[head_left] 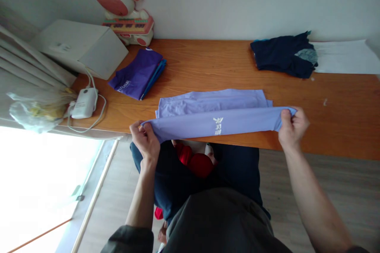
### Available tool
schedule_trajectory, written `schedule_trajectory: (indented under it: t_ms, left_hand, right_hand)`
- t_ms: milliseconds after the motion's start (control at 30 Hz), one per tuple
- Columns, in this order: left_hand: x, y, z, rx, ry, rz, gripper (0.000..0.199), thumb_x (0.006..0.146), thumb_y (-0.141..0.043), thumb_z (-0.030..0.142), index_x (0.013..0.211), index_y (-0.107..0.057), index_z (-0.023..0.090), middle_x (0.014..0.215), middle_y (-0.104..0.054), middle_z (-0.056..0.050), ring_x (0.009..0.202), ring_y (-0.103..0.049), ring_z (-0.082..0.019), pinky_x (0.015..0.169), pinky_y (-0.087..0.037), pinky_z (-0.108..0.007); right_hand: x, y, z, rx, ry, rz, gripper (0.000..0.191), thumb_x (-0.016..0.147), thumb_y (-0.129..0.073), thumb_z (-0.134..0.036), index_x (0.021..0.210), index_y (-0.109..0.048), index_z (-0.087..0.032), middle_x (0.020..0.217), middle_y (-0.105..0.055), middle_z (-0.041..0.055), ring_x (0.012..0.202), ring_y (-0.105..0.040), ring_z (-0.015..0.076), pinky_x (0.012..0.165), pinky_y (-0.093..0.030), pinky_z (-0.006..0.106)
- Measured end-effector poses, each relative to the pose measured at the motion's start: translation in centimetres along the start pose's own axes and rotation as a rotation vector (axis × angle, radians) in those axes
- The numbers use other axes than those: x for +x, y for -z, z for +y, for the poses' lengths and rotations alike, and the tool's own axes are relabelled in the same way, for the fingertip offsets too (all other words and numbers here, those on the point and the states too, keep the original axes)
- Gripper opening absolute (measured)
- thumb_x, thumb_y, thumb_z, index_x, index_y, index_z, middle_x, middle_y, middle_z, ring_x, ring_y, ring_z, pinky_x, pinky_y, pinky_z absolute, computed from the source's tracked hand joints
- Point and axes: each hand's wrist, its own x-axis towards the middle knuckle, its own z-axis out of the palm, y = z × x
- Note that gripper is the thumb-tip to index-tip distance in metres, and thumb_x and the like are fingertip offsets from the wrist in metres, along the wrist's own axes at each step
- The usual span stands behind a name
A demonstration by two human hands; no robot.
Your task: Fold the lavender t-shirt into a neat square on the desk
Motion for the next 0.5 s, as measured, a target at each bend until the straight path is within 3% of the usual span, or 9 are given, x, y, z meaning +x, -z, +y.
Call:
schedule_trajectory:
  t_ms: [100, 233, 367, 500]
  left_hand:
    - [4.7, -2.8, 0.4, 0.089, -0.037, -0.145, 0.021, 0.108, -0.072, 0.039, 0.121, -0.067, 0.023, 0.092, -0.076, -0.003, 0.085, -0.072, -0.022, 0.078, -0.051, -0.03]
    - [9.7, -6.9, 0.5, 0.342, -0.108, -0.34, 0.021, 0.113, -0.064, 0.038, 0.127, -0.072, 0.024, 0.108, -0.084, -0.009, 0.102, -0.078, -0.027, 0.09, -0.054, -0.035]
    - [11.4, -9.0, 0.3, 0.467, -0.136, -0.434, 0.029, 0.115, -0.06, 0.04, 0.137, -0.071, 0.024, 0.124, -0.085, -0.014, 0.115, -0.079, -0.031, 0.099, -0.055, -0.04]
    - [11.3, -9.2, 0.1, 0.501, -0.115, -0.404, 0.028, 0.117, -0.056, 0.04, 0.136, -0.07, 0.024, 0.125, -0.086, -0.015, 0.11, -0.079, -0.031, 0.096, -0.055, -0.04]
  right_hand:
    - [3.8, -2.8, -0.4, -0.136, 0.073, -0.093, 0.031, 0.111, -0.063, -0.052, 0.111, -0.069, -0.022, 0.104, -0.077, 0.0131, 0.099, -0.069, 0.0262, 0.096, -0.052, 0.038]
    - [7.7, -6.0, -0.5, -0.378, 0.09, -0.195, 0.031, 0.112, -0.06, -0.045, 0.12, -0.073, -0.018, 0.112, -0.081, 0.0187, 0.102, -0.072, 0.0344, 0.095, -0.051, 0.044]
    - [9.5, -7.6, -0.1, -0.579, 0.072, -0.286, 0.04, 0.116, -0.051, -0.048, 0.13, -0.075, -0.02, 0.114, -0.081, 0.0206, 0.102, -0.074, 0.0392, 0.091, -0.051, 0.048]
    - [10.2, -8.4, 0.2, -0.661, 0.075, -0.349, 0.053, 0.12, -0.039, -0.054, 0.127, -0.076, -0.018, 0.111, -0.081, 0.0238, 0.101, -0.074, 0.0405, 0.088, -0.051, 0.049]
